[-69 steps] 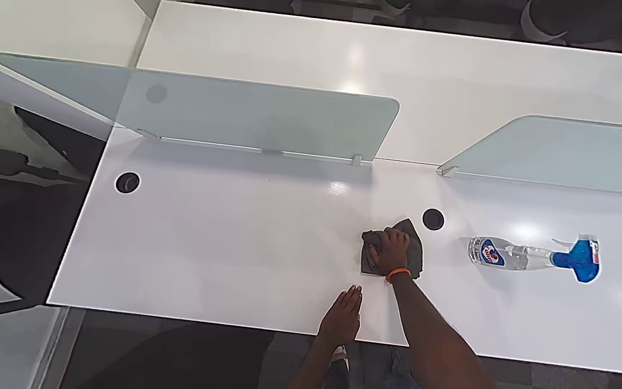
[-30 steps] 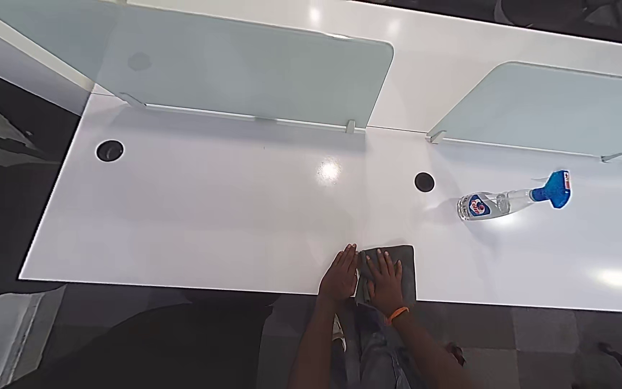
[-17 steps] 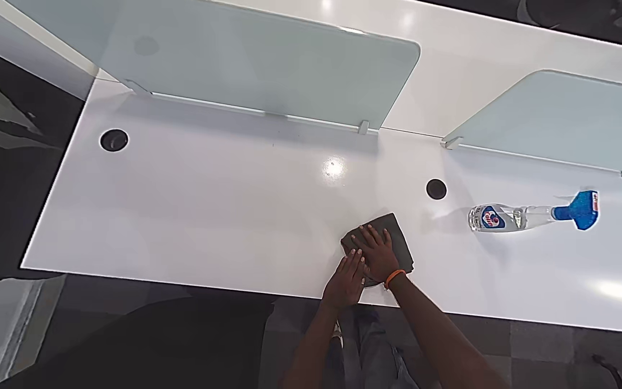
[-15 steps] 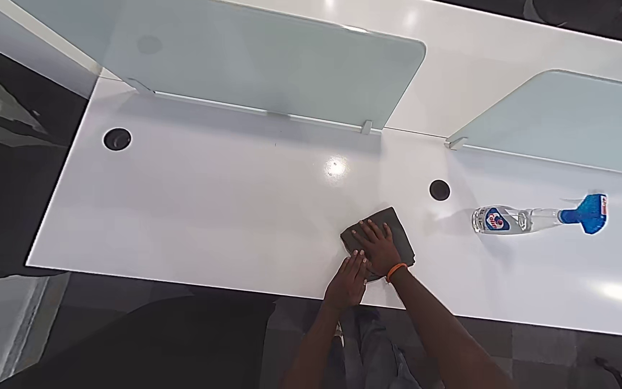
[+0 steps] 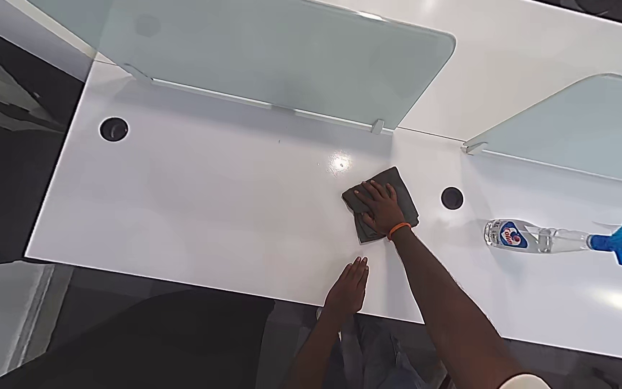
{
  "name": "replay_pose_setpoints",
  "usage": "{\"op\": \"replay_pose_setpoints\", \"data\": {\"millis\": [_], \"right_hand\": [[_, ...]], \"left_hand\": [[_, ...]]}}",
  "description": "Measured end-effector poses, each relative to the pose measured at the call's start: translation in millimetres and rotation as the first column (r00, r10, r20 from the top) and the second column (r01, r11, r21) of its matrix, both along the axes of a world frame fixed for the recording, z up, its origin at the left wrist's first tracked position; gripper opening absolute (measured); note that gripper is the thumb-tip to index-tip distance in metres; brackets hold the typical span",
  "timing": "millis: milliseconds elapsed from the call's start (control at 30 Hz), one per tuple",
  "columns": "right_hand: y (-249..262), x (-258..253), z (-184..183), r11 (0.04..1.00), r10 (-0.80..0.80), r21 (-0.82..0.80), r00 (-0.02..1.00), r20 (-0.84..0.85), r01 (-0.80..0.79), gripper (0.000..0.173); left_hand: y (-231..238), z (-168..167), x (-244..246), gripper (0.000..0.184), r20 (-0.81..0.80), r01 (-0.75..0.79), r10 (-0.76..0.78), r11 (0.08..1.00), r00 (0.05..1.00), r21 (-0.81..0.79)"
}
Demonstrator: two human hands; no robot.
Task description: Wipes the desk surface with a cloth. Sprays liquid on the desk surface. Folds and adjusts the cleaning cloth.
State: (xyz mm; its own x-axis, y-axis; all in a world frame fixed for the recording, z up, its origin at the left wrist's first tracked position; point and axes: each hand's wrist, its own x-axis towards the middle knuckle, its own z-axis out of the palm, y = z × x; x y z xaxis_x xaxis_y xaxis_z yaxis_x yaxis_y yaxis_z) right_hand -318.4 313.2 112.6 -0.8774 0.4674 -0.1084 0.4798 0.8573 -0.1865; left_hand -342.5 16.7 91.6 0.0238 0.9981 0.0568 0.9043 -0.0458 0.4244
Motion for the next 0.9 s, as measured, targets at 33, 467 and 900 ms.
{"op": "replay_pose_setpoints", "data": {"millis": [33, 467, 900], "right_hand": [[6.0, -4.9, 0.6, 1.0, -0.009, -0.006, 1.0, -0.015, 0.009, 0.066], [3.0, -22.0, -0.1, 0.95, -0.299, 0.083, 0.954, -0.027, 0.3, 0.065], [-227.3, -54.7, -9.7, 0.937, -0.344, 0.064, 0.939, -0.016, 0.345, 0.083]], "left_hand": [[-0.6, -0.8, -0.4, 0.051, 0.0, -0.002, 0.002, 1.0, 1.0, 0.006], [-2.6, 2.2, -0.4, 0.051, 0.076, -0.043, 0.037, 0.995, 0.996, 0.089], [-120.6, 13.2, -27.8, 0.063, 0.276, -0.756, 0.705, 0.626, 0.653, 0.19]]}}
